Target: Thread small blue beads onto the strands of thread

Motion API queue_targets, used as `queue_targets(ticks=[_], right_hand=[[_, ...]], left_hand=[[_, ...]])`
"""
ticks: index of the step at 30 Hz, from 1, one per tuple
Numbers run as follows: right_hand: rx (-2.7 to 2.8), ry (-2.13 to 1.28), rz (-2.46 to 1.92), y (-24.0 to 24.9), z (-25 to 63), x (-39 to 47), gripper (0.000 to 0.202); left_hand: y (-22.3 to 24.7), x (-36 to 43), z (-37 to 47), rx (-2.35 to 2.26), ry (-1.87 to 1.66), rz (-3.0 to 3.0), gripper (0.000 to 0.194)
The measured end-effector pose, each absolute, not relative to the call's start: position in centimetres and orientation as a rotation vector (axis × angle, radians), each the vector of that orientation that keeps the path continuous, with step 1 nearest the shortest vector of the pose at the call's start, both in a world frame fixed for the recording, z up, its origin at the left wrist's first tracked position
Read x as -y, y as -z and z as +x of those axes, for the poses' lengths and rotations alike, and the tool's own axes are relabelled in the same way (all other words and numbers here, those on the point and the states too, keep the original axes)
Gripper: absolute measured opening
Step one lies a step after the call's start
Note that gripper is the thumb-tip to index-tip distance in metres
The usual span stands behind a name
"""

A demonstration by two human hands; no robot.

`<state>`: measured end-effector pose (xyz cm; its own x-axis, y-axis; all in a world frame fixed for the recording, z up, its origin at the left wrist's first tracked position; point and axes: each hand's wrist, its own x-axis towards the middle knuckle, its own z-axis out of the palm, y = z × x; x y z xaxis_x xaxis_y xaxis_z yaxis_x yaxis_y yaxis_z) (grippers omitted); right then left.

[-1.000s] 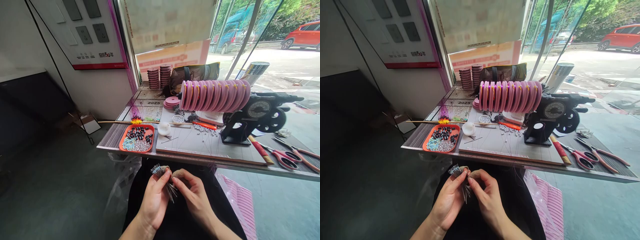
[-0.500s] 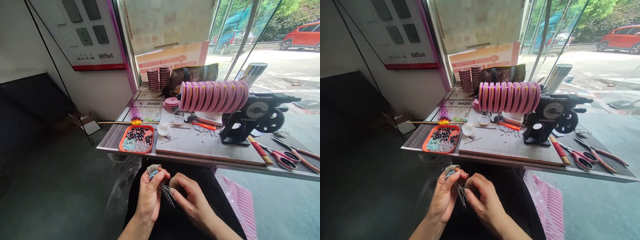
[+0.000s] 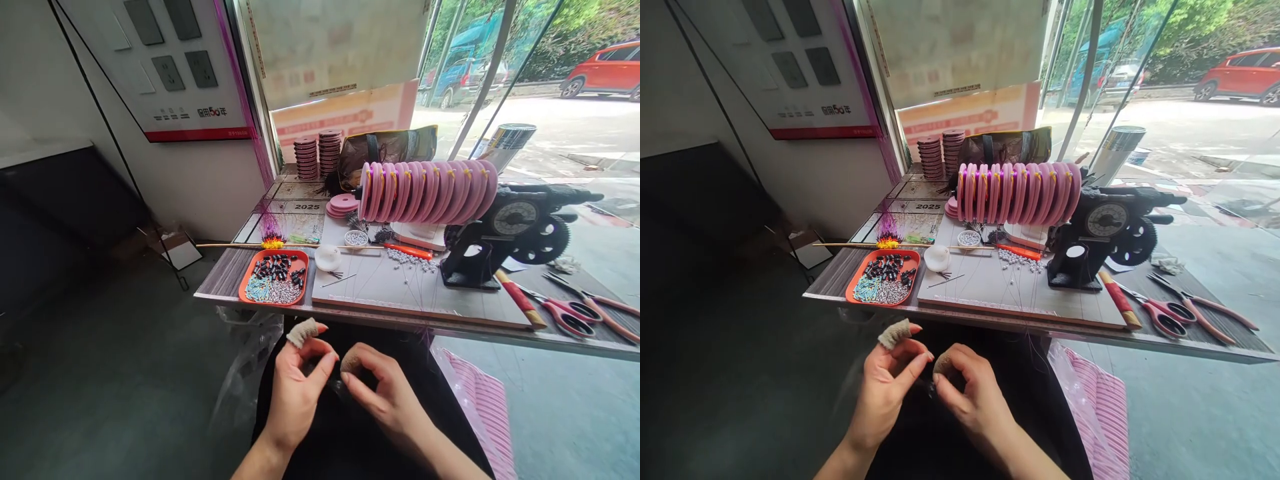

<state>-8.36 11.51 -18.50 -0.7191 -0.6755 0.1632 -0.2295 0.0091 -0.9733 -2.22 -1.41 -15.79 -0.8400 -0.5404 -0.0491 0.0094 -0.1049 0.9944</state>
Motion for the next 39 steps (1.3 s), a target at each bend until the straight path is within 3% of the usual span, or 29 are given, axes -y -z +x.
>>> queue_targets(ticks=[6, 10, 21, 39], right_hand=[[-1.423, 1.882, -0.379, 18.7, -7.8, -11.4, 0.032], [-1.237, 1.925, -0.241, 19.5, -7.1, -11.3, 0.029], [-1.064, 1.932, -0.261, 19.5, -7.1, -11.4, 0.023], [-0.973, 1.748, -0.304, 18.7, -6.6, -11.3, 0.032]], left_hand=[[17.0, 0.6, -1.4, 1.55, 2.287, 0.703, 0.027], [17.2, 0.6, -0.7, 1.462, 2.344, 0.791, 0.029], [17.4, 0.7, -0.1, 1.378, 2.529, 0.818, 0.029], [18.0, 2.9, 0.4, 1.726, 2.828, 0.397, 0.035]])
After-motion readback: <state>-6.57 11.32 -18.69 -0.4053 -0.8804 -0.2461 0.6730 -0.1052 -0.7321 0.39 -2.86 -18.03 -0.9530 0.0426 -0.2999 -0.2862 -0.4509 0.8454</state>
